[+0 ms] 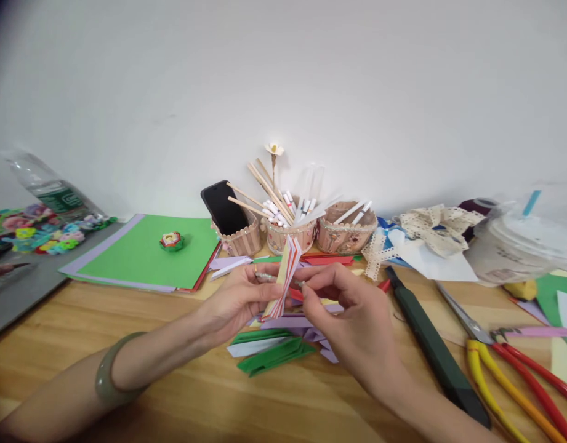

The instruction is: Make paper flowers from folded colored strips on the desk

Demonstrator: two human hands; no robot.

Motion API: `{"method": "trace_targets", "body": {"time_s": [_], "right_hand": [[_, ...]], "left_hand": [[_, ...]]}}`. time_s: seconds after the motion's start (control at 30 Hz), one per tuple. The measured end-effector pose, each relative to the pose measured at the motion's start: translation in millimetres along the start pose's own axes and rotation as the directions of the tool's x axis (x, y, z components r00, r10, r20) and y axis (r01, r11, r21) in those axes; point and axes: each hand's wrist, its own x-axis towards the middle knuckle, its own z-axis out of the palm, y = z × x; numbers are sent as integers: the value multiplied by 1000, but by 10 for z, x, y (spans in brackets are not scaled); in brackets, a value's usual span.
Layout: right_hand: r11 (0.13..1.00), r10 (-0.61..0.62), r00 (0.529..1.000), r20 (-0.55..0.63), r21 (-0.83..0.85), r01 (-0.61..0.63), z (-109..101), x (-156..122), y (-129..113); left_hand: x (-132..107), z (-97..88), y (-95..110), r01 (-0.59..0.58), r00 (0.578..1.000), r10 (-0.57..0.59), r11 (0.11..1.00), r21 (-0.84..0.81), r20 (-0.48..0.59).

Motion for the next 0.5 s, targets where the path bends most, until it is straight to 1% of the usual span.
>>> {"method": "trace_targets", "body": {"time_s": [0.07, 0.17, 0.23, 0.3, 0.4, 0.43, 0.47, 0.5], "right_hand": [[996, 41, 999, -36, 79, -38, 33, -23, -27], [982, 90, 995, -41, 169, -81, 71, -37, -46], [977, 105, 994, -39, 191, -95, 85, -40, -40], [982, 92, 995, -38, 171, -84, 90, -45, -24], [998, 11, 1000, -27, 60, -9, 79, -55, 2], [999, -41, 999, -30, -1, 41, 70, -57, 10], [990, -117, 992, -37, -78, 114, 58, -58, 18], [964, -212, 976, -43, -176, 202, 44, -57, 27]], "left_hand": [[-7, 12, 13, -3, 999, 2, 999, -34, -48], [-15, 41, 39, -27, 996, 20, 997, -68, -90], [-15, 59, 55, -39, 995, 32, 997, -68, -94], [-16, 72, 67, -51, 992, 43, 996, -67, -122], [-26, 78, 76, -62, 985, 53, 997, -46, -165], [-31, 77, 76, -64, 983, 58, 997, -31, -175], [-36, 76, 76, -68, 981, 65, 998, -13, -183], [-41, 73, 74, -75, 979, 75, 997, 11, -191]]}}
